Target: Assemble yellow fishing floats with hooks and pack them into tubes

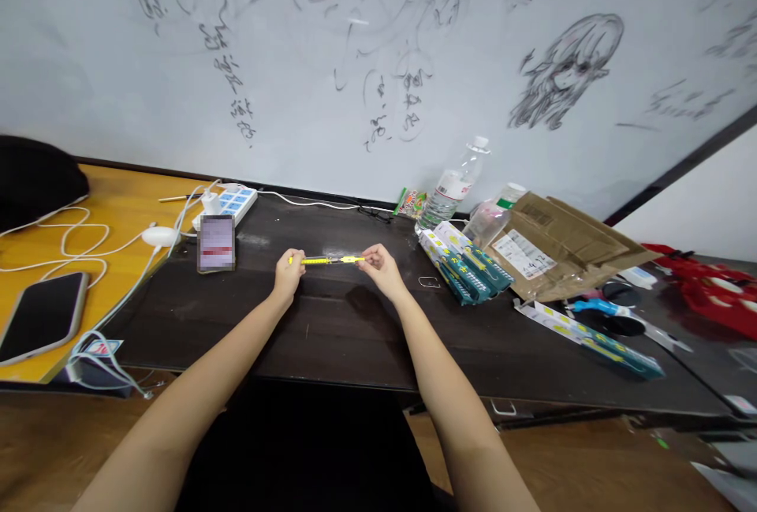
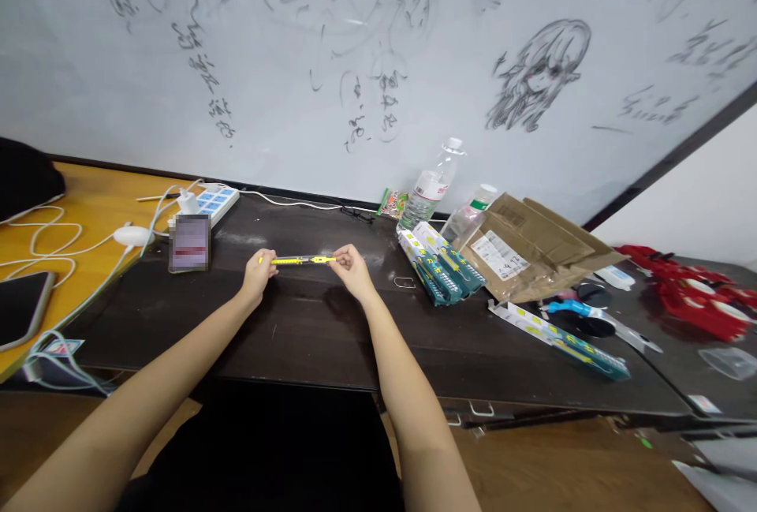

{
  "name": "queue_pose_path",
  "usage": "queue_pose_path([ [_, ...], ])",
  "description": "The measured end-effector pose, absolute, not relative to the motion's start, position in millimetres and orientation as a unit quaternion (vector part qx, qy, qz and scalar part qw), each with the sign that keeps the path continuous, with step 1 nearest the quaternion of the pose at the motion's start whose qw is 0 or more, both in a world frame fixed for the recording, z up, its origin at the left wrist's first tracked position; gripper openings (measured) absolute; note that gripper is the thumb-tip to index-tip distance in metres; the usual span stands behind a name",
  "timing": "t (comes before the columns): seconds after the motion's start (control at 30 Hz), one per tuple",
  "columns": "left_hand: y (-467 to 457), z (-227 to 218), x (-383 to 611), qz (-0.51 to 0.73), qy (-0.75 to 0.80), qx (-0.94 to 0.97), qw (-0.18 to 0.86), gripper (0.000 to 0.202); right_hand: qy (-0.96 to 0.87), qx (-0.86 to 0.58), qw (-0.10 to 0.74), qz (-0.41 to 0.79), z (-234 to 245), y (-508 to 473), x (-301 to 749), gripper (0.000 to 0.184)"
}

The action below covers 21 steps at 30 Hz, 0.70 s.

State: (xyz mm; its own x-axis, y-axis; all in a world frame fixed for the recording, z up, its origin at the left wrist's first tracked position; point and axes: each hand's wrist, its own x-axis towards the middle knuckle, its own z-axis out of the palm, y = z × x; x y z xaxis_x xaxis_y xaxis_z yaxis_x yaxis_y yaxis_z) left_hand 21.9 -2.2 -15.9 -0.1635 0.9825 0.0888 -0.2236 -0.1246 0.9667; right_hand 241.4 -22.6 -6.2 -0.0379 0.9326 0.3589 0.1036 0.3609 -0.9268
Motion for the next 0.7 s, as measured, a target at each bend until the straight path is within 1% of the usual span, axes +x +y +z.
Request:
queue_pose_path([
  [0.17,-3,-13,22,0.606,0.438,0.411,0.521,0.019,-0.581,-0.404,0.557,0.436,-3,-25,241,0.035],
  [0.43,-3,-17,20,0.595,0.421,0.420,0.541,0.023,-0.573,-0.401,0.554,0.452,4,-29,237,0.034],
  [0.5,-3,-16,20,0.602,0.420,0.411,0.540,0.023,-0.569,-0.448,0.567,0.393,6,-28,247,0.033],
  [0.57,-4,-15,19,0.610,0.424,0.402,0.535,0.022,-0.566,-0.540,0.564,0.262,6,-26,263,0.029],
  [0.6,-4,-14,19,0.612,0.427,0.400,0.531,0.022,-0.567,-0.594,0.540,0.185,6,-26,270,0.026],
  [0.63,-4,-14,19,0.614,0.429,0.399,0.529,0.022,-0.566,-0.645,0.498,0.125,6,-26,278,0.024],
  [0.7,-4,-13,19,0.615,0.432,0.398,0.526,0.021,-0.568,-0.719,0.396,0.058,4,-27,287,0.023],
])
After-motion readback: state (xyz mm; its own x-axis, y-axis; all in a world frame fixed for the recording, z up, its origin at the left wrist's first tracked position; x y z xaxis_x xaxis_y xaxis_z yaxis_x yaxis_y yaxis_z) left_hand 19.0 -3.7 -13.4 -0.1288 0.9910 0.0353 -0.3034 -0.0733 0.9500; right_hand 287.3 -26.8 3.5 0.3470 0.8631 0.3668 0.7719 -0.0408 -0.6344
